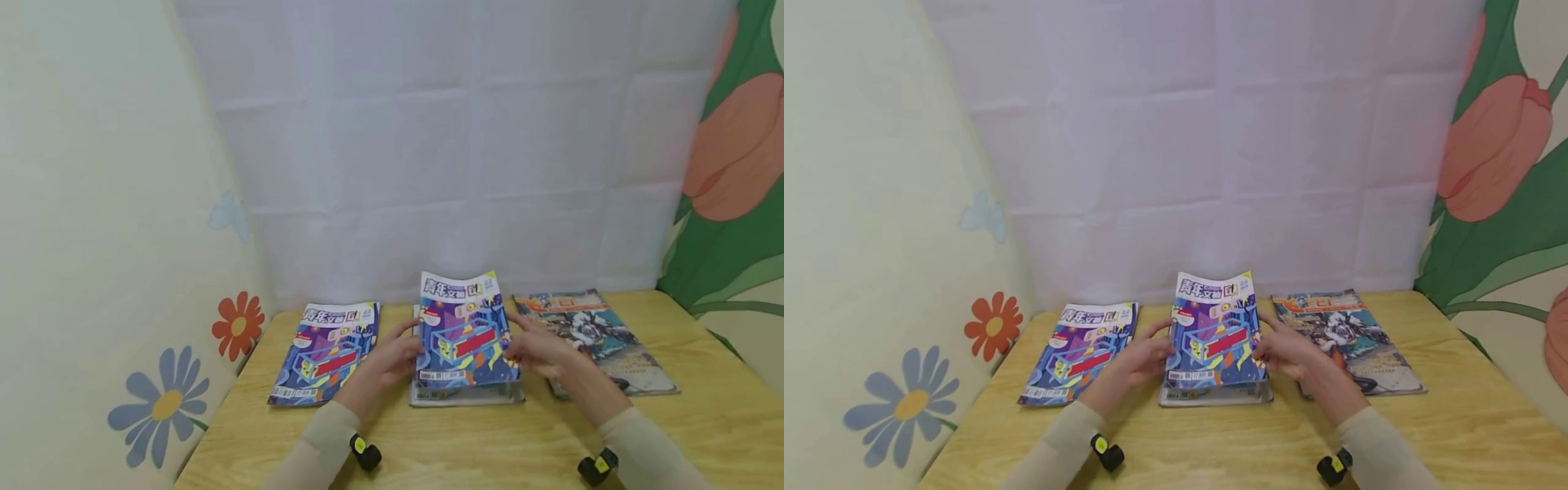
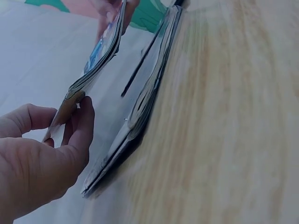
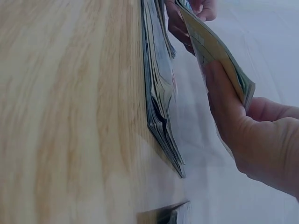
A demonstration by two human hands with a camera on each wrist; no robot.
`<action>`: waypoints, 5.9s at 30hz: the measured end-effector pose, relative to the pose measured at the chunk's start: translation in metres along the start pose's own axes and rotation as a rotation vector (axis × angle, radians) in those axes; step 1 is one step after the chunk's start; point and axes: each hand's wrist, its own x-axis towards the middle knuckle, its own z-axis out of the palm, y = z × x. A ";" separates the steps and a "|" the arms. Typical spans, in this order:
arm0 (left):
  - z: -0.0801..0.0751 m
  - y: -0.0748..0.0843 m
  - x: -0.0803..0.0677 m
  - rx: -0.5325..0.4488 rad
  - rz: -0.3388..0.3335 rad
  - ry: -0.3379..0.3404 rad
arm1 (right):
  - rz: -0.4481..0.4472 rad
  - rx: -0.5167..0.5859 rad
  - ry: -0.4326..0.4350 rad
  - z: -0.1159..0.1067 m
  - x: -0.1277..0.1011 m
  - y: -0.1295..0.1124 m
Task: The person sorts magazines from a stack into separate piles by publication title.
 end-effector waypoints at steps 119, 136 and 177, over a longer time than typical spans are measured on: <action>-0.098 0.092 -0.076 1.178 0.204 0.076 | -0.210 -0.549 -0.103 0.128 0.026 0.027; -0.047 0.049 -0.056 0.931 0.122 -0.036 | -0.191 -0.851 0.052 0.065 0.016 0.014; 0.002 0.022 -0.034 0.831 -0.161 0.100 | 0.100 -0.697 0.119 0.009 0.010 0.006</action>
